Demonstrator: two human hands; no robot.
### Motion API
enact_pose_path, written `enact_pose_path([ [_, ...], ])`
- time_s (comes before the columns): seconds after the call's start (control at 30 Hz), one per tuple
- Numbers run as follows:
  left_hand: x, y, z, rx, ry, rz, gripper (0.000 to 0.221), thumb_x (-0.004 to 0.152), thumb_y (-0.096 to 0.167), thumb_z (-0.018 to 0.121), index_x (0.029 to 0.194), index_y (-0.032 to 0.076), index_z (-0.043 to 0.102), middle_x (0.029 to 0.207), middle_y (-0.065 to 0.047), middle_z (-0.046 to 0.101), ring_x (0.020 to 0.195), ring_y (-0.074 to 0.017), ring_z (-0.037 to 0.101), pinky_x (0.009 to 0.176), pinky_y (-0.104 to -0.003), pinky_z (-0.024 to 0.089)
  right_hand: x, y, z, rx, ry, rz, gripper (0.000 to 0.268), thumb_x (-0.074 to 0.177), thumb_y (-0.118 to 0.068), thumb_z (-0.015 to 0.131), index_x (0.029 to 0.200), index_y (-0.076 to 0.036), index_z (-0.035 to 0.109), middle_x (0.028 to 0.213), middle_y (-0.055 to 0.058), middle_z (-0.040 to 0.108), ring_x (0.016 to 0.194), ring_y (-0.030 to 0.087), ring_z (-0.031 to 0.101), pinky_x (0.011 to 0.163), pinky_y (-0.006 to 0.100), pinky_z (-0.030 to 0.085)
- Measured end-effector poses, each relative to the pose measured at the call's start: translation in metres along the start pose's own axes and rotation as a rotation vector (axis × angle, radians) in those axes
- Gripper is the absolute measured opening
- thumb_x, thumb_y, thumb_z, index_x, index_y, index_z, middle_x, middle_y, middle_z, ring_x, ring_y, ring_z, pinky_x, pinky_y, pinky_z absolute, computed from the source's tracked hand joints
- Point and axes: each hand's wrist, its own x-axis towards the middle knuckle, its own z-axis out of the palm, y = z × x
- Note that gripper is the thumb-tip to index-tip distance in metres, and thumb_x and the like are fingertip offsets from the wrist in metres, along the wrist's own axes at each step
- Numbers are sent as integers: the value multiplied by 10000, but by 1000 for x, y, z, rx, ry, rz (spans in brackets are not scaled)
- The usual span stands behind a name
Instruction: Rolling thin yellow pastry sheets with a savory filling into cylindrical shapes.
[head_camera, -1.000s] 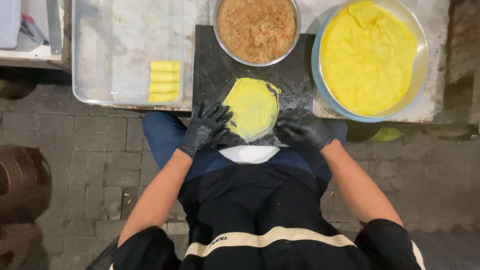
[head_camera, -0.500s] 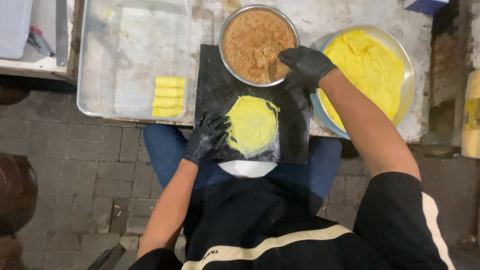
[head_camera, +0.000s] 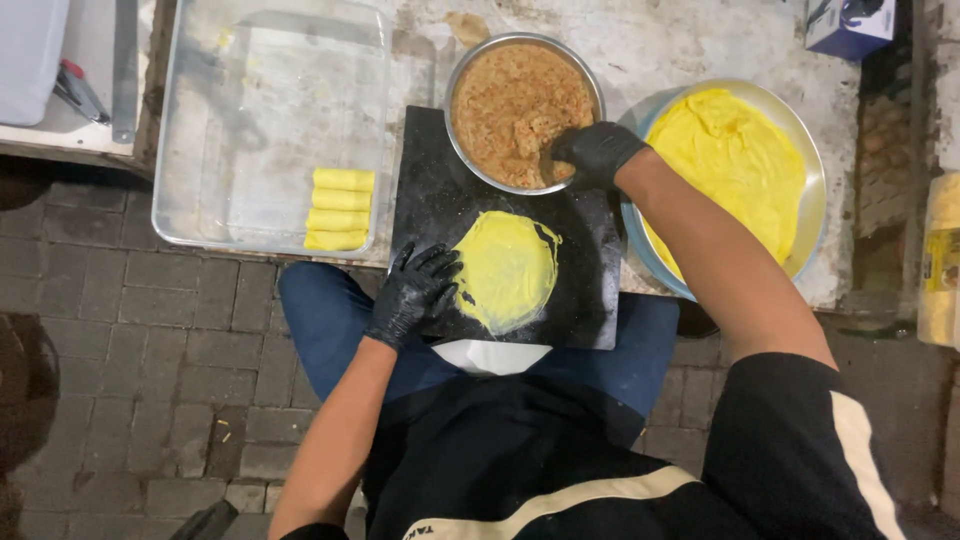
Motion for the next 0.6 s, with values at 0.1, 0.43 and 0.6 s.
enact_pose_path([
  [0.1, -1, 2, -3, -34, 0, -2, 317, 923, 457, 545, 1173, 303, 663, 1356, 76, 599, 1367, -147, 449, 1156, -484, 241, 8, -1, -6, 18, -107, -11, 681, 704, -620, 729, 1312, -333, 624, 1293, -46, 655, 1181, 234, 635, 996, 383, 532],
  [0.43, 2, 5, -13, -125, 65, 0, 288, 909, 396, 593, 1146, 256, 679, 1328, 47, 617, 1331, -170, 488, 1134, -480, 280, 5, -7, -64, 343, -235, -125, 675, 666, -494, 841, 1237, -165, 691, 1226, 103, 697, 1172, 350, 624, 1039, 443, 496],
  [0.6, 1, 4, -11, -109, 82, 21, 282, 920, 399, 581, 1144, 256, 675, 1335, 39, 609, 1332, -179, 485, 1127, -486, 285, -1, -17, -73, 492, -200, -83, 771, 676, -590, 809, 1329, -226, 618, 1260, 90, 671, 1190, 357, 597, 1044, 475, 484],
])
